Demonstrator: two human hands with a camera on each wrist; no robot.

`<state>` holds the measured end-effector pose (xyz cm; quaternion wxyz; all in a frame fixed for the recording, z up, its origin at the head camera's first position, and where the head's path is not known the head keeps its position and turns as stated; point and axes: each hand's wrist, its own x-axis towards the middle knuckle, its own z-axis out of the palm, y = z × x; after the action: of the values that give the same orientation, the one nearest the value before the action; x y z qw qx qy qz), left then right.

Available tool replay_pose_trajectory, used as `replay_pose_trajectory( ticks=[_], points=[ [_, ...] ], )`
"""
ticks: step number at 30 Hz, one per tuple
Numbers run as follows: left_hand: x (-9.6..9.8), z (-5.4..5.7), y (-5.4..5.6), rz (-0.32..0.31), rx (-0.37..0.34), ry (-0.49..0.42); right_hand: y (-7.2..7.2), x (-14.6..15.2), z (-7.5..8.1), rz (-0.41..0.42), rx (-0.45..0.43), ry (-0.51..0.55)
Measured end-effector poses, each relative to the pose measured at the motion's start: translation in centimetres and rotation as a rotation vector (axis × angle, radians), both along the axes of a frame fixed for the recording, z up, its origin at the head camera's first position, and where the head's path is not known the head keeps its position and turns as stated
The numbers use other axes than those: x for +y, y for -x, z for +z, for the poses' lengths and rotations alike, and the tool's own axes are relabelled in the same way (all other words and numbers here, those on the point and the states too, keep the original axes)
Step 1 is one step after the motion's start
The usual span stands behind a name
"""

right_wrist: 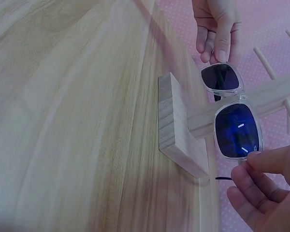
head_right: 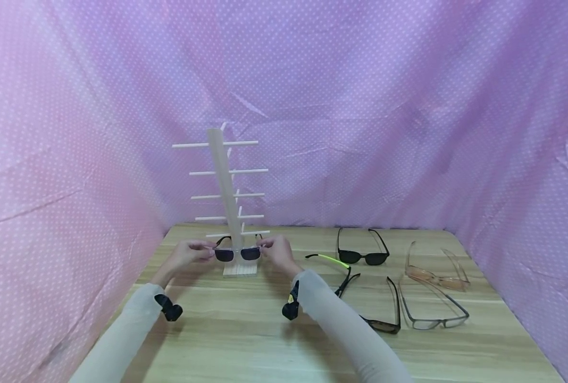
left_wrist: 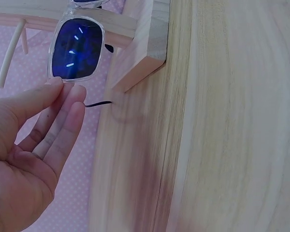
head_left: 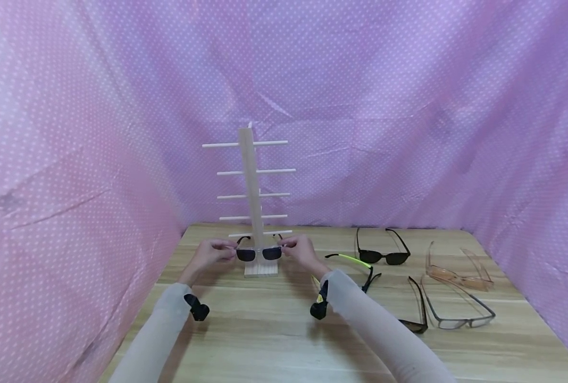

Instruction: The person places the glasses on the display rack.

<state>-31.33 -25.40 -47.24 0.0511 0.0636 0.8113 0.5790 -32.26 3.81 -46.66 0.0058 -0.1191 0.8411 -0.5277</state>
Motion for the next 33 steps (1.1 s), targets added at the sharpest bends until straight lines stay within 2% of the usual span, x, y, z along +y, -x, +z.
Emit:
replay_pose_trajectory(
  ticks=[3, 13, 22, 28, 33],
  points=[
    [-0.2, 0.1, -0.2, 0.007, 0.011, 0.028, 0.0, -0.2, -0.1, 0.000, -0.004, -0.008],
    [-0.4, -0.2, -0.2, 0.005, 0.042, 0.010, 0.1, -0.1, -0.1, 0.021, -0.008, -0.011],
    [-0.1, 0.0, -0.5, 0.091, 0.058, 0.024, 0.1, 0.4, 0.0, 0.073, -0.002, 0.007],
    [0.8, 0.6, -0.9, 0.090, 0.044, 0.022, 0.1, 1.3, 0.5, 0.158, -0.008, -0.022],
    [2.2, 1.3, -1.4, 0.041, 0.044, -0.022, 0.4, 2.7, 1.3, 0.291, 0.016, -0.045]
  ],
)
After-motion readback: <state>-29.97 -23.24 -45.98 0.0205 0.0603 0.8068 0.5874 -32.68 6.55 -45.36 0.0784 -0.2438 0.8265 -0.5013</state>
